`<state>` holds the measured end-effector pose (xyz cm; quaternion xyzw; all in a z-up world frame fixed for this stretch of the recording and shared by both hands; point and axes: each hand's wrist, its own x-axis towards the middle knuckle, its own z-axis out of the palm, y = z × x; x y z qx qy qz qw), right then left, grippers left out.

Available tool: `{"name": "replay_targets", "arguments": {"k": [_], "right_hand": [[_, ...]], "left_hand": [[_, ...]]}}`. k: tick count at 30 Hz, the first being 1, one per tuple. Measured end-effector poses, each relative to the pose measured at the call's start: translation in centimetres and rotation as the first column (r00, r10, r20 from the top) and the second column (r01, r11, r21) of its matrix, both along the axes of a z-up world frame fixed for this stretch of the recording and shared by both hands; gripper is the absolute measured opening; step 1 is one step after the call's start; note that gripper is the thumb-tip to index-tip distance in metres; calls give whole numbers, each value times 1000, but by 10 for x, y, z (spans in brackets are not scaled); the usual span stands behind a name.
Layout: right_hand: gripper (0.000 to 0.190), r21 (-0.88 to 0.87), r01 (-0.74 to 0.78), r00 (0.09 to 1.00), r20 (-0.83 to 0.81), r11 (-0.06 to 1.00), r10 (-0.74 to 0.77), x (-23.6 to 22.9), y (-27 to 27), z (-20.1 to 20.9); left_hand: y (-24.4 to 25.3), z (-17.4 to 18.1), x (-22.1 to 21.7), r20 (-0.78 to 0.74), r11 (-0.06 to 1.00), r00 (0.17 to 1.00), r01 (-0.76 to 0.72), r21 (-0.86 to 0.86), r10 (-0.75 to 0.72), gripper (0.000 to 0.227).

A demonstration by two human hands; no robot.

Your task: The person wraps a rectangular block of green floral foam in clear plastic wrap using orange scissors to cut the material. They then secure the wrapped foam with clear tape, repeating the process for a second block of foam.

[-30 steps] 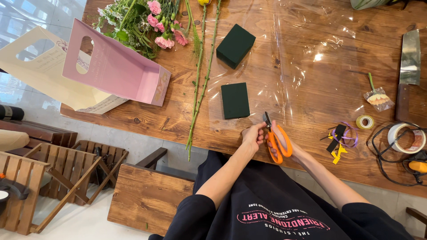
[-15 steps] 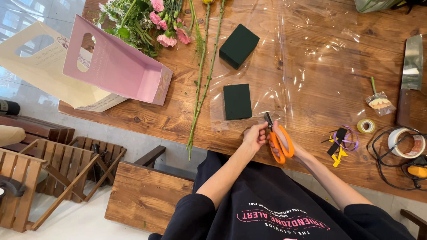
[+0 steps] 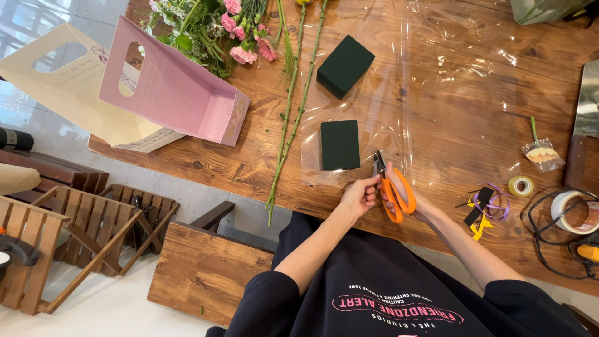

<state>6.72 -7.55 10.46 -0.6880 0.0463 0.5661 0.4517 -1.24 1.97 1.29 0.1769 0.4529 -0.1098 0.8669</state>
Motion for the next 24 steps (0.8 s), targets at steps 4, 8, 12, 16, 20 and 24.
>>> {"name": "replay_targets", "arguments": {"k": [4, 8, 12, 16, 20, 24], "right_hand": [[87, -6, -1, 1000, -9, 1000, 1, 7, 0, -15], [89, 0, -13, 1000, -1, 1000, 13, 17, 5, -21], [89, 11, -9, 1000, -2, 1000, 9, 22, 18, -10], [88, 10, -39, 999, 15, 999, 39, 32, 21, -17], [91, 12, -42, 999, 7, 999, 42, 42, 30, -17], [92, 7, -47, 999, -2, 999, 47, 51, 37, -16]], "left_hand": [[2, 4, -3, 7, 1000, 1000, 7, -27, -7, 27], [8, 20, -6, 16, 999, 1000, 13, -31, -12, 29], [12, 35, -10, 16, 999, 1000, 26, -20, -25, 31], [2, -10, -7, 36, 999, 999, 32, -18, -31, 33], [2, -17, -5, 30, 999, 999, 30, -12, -30, 36], [3, -12, -6, 19, 999, 999, 36, -9, -36, 38]]}}
